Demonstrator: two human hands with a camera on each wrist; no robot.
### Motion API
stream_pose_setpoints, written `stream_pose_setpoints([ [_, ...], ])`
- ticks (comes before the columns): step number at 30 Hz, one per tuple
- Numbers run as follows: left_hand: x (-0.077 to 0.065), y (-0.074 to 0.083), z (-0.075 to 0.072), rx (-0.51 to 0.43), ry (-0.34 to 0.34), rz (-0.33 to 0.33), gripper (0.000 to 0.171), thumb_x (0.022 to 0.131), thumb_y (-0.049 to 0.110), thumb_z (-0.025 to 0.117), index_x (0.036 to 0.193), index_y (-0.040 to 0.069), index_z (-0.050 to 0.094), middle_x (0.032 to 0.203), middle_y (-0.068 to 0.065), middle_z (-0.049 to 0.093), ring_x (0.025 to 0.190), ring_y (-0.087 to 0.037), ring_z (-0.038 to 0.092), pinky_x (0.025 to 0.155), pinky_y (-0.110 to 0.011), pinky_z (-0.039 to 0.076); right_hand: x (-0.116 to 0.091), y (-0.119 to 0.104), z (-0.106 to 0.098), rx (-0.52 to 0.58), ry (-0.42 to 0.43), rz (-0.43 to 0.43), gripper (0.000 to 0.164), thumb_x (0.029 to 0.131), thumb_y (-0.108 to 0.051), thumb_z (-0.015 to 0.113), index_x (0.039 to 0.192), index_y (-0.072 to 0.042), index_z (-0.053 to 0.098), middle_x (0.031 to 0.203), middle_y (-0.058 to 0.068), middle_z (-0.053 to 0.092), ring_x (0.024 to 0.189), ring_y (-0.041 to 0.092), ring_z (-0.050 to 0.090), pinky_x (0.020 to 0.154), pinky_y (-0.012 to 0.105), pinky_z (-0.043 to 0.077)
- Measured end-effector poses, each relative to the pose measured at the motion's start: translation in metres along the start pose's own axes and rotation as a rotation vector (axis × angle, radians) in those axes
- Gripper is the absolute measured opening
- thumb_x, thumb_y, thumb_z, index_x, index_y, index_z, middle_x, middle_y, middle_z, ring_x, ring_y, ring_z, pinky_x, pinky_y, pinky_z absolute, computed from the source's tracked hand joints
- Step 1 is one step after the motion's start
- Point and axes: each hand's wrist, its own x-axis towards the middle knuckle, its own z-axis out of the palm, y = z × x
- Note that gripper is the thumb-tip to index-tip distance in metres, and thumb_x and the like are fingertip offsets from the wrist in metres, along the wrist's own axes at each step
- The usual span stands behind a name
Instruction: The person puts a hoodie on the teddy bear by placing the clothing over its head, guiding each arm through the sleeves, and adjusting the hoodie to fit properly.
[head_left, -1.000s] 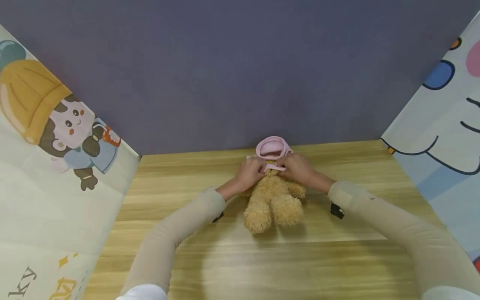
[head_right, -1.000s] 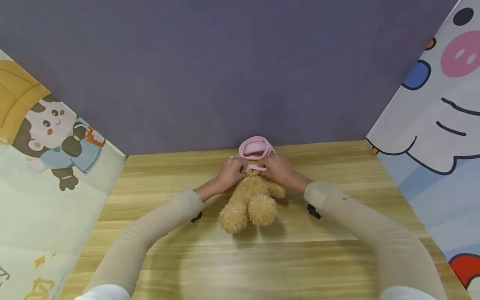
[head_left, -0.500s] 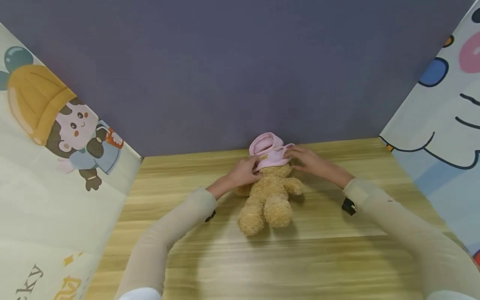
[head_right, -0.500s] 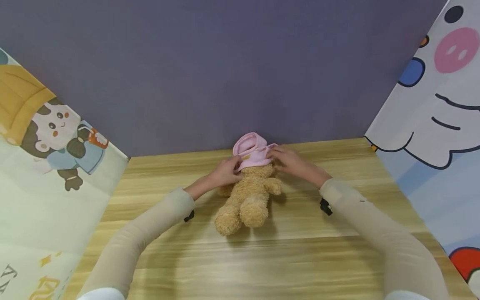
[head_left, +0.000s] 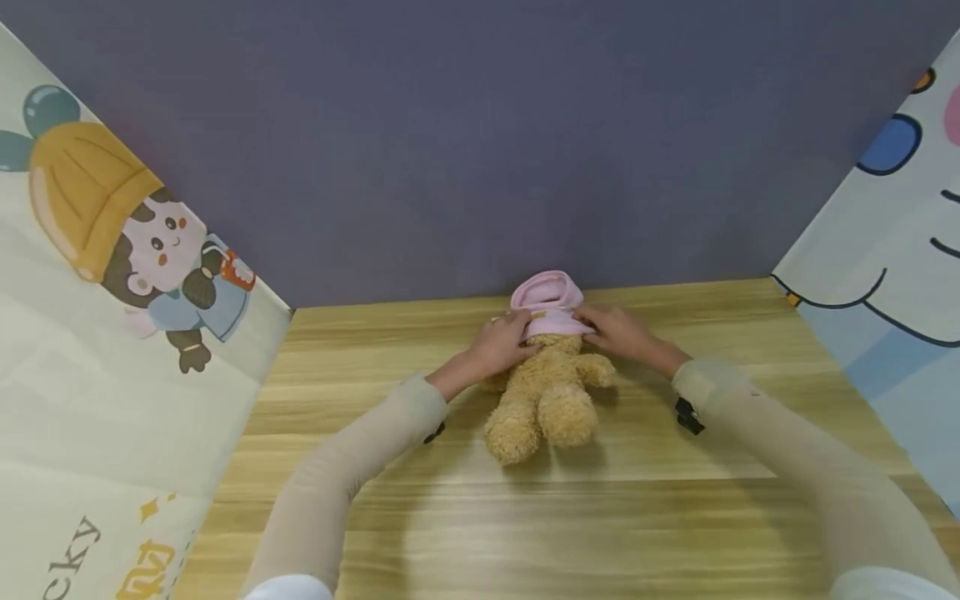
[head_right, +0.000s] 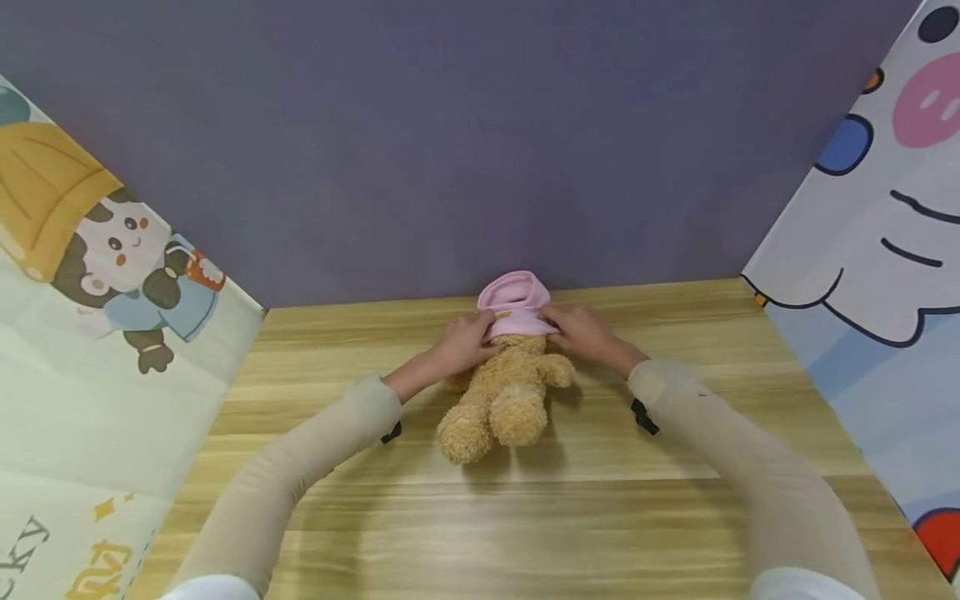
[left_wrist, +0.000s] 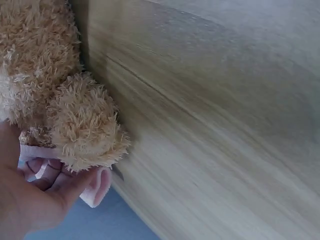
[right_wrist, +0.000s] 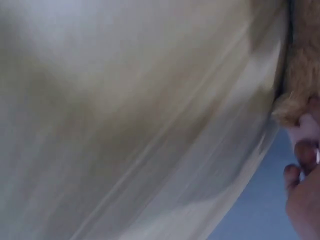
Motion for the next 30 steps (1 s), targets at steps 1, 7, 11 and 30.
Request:
stream_pose_setpoints([
  [1, 0.0, 0.001, 0.0, 0.021, 0.012, 0.011, 0.033, 0.099, 0.042, 0.066, 0.106, 0.014, 0.051, 0.084, 0.001, 0.051, 0.072, -0.016, 0.052, 0.064, -0.033, 0.043, -0.002, -0.001, 0.002, -0.018, 0.02, 0.008, 0.024, 0.087, -0.003, 0.078, 0.104, -0.008, 0.061, 0.079, 0.006, 0.062, 0.061, 0.015, 0.051, 0.055, 0.034, 0.043],
  [7, 0.004, 0.006, -0.003, 0.059, 0.066, 0.067, 0.032, 0.099, 0.043, 0.065, 0.101, 0.014, 0.052, 0.079, 0.002, 0.05, 0.067, -0.015, 0.051, 0.06, -0.032, 0.04, -0.008, -0.006, -0.004, -0.051, 0.022, 0.076, 0.025, 0.085, -0.001, 0.079, 0.103, -0.005, 0.062, 0.081, 0.01, 0.063, 0.065, 0.021, 0.056, 0.058, 0.039, 0.048],
  [11, 0.001, 0.006, -0.003, -0.031, 0.063, 0.119, 0.029, 0.099, 0.038, 0.066, 0.103, 0.011, 0.055, 0.086, -0.002, 0.053, 0.075, -0.016, 0.051, 0.067, -0.032, 0.043, -0.011, -0.023, -0.021, -0.044, -0.006, 0.104, 0.042, 0.084, -0.005, 0.08, 0.122, -0.001, 0.062, 0.108, 0.019, 0.064, 0.09, 0.033, 0.063, 0.075, 0.047, 0.054],
  [30, 0.02, -0.036, 0.004, -0.456, -0.062, 0.263, 0.062, 0.091, 0.002, 0.073, 0.146, -0.005, 0.047, 0.147, -0.023, 0.051, 0.131, -0.036, 0.054, 0.11, -0.036, 0.045, -0.014, -0.039, -0.039, 0.057, -0.104, 0.137, 0.049, 0.087, -0.022, 0.082, 0.124, 0.002, 0.06, 0.099, 0.013, 0.066, 0.079, 0.02, 0.063, 0.067, 0.037, 0.053],
])
